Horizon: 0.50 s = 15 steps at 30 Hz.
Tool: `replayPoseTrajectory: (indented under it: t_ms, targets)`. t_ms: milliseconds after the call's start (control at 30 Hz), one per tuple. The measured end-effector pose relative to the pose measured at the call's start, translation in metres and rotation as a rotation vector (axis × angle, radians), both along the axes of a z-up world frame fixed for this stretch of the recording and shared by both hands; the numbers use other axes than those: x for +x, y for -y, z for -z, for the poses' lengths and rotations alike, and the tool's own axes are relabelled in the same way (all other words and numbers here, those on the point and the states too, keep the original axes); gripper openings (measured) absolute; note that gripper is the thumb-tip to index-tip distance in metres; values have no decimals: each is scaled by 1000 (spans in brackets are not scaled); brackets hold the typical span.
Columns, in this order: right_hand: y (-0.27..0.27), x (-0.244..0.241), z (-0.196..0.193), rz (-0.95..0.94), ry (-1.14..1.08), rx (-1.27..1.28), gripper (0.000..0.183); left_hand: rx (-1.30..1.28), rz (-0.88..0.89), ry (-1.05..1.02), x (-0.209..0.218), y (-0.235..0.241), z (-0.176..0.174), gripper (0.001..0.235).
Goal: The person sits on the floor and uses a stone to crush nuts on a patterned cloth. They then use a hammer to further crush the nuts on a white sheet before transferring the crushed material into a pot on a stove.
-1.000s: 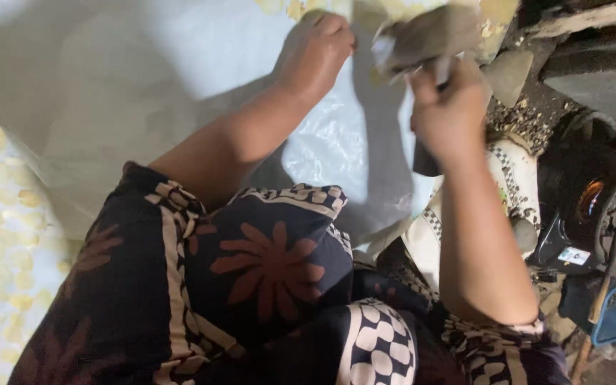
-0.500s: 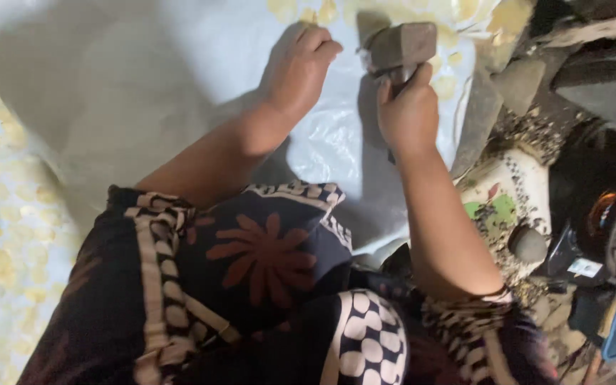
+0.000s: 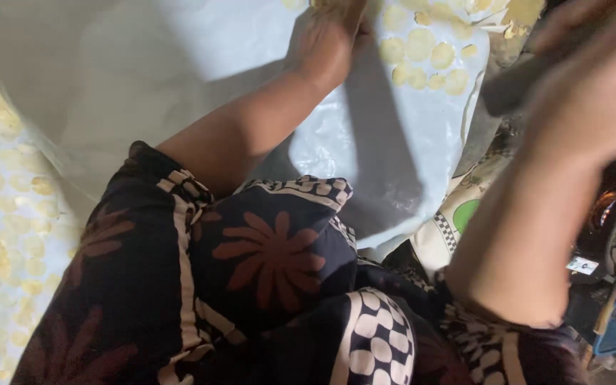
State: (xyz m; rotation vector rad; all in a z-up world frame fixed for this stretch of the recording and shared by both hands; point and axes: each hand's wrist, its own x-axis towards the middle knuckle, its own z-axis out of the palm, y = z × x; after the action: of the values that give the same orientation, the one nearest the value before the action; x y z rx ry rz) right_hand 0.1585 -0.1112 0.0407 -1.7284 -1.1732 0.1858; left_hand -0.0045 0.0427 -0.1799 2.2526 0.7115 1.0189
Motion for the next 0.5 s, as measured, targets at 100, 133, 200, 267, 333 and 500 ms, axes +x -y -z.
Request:
replayPoseTrajectory:
  t_ms: [100,133,200,267,333,500]
  targets:
    - [-40,-42,68,259,528,405,28,-53,50,-60,-16,3,5,47]
    - [-39,-46,116,150,415,-84,28,-67,-107,-145,-27,5,3,43]
    - [-34,-52,156,16,307,-558,38,-71,-265,-225,-48,10,-16,39]
    - [-29,-60,147,39,247,-665,38,136,-83,-147,-79,24,-44,42]
    - [-37,-39,154,-12,206,-654,34,170,-88,-148,-81,17,-33,27]
    - [-44,-52,67,-34,-52,-728,25,102,-107,-66,-79,18,-18,23]
